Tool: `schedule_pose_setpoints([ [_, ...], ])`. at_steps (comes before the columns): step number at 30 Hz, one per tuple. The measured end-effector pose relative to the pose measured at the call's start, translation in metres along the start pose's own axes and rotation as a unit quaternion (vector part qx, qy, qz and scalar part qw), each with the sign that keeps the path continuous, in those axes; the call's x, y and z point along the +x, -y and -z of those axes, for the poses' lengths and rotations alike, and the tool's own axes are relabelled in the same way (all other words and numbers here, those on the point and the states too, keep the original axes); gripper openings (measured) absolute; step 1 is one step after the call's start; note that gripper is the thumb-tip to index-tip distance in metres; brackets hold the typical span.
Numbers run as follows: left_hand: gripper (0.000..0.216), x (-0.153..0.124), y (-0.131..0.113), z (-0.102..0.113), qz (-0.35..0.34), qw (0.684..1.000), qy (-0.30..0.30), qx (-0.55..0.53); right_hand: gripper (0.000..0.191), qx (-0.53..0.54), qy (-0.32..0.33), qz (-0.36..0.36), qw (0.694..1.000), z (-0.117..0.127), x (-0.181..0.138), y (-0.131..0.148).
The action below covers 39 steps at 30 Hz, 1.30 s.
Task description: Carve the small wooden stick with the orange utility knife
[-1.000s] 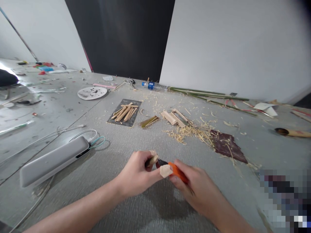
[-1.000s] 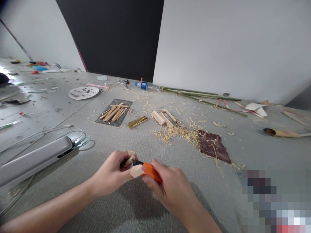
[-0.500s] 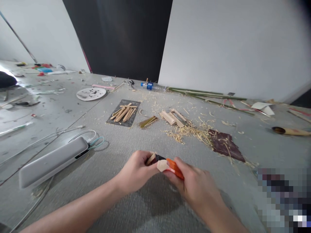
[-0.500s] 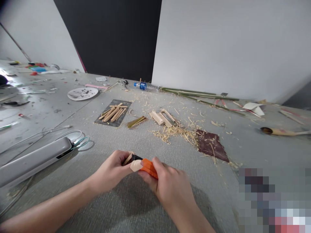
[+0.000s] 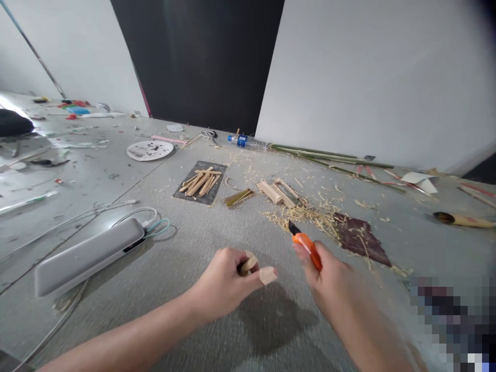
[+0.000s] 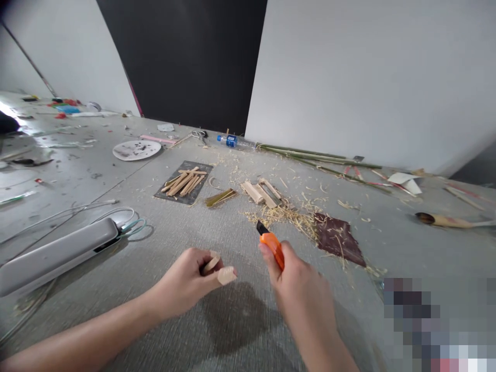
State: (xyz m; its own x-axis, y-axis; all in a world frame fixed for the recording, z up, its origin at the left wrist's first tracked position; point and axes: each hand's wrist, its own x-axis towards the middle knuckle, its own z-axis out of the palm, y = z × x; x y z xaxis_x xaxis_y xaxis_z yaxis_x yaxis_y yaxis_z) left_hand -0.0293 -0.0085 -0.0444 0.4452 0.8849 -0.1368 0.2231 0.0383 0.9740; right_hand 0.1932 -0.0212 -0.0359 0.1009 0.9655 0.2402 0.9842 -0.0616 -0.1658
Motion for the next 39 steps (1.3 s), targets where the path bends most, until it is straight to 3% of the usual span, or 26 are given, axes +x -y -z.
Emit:
schedule_pose_setpoints([
  [5, 0.049, 0.002, 0.001, 0.005, -0.018, 0.999, -0.013, 0.032, 0.049, 0.078, 0.016, 0.098, 0.992, -0.003, -0.007, 0.003],
  [10, 0.039, 0.004, 0.0, 0.007, -0.019, 0.999, -0.014, 0.042, 0.048, 0.082, 0.011, 0.13, 0.988, -0.009, -0.011, 0.006],
  [14, 0.039, 0.004, 0.003, 0.008, -0.03, 0.998, -0.017, 0.044, 0.045, 0.094, 0.047, 0.154, 0.982, -0.006, -0.009, 0.004],
  [25, 0.046, 0.004, 0.001, 0.01, -0.033, 0.999, 0.009, 0.016, 0.047, 0.147, 0.138, 0.174, 0.964, -0.002, -0.007, 0.007],
  [39, 0.047, 0.003, 0.004, 0.01, -0.042, 0.999, 0.006, 0.013, 0.046, 0.172, 0.153, 0.188, 0.955, -0.001, -0.007, 0.009],
])
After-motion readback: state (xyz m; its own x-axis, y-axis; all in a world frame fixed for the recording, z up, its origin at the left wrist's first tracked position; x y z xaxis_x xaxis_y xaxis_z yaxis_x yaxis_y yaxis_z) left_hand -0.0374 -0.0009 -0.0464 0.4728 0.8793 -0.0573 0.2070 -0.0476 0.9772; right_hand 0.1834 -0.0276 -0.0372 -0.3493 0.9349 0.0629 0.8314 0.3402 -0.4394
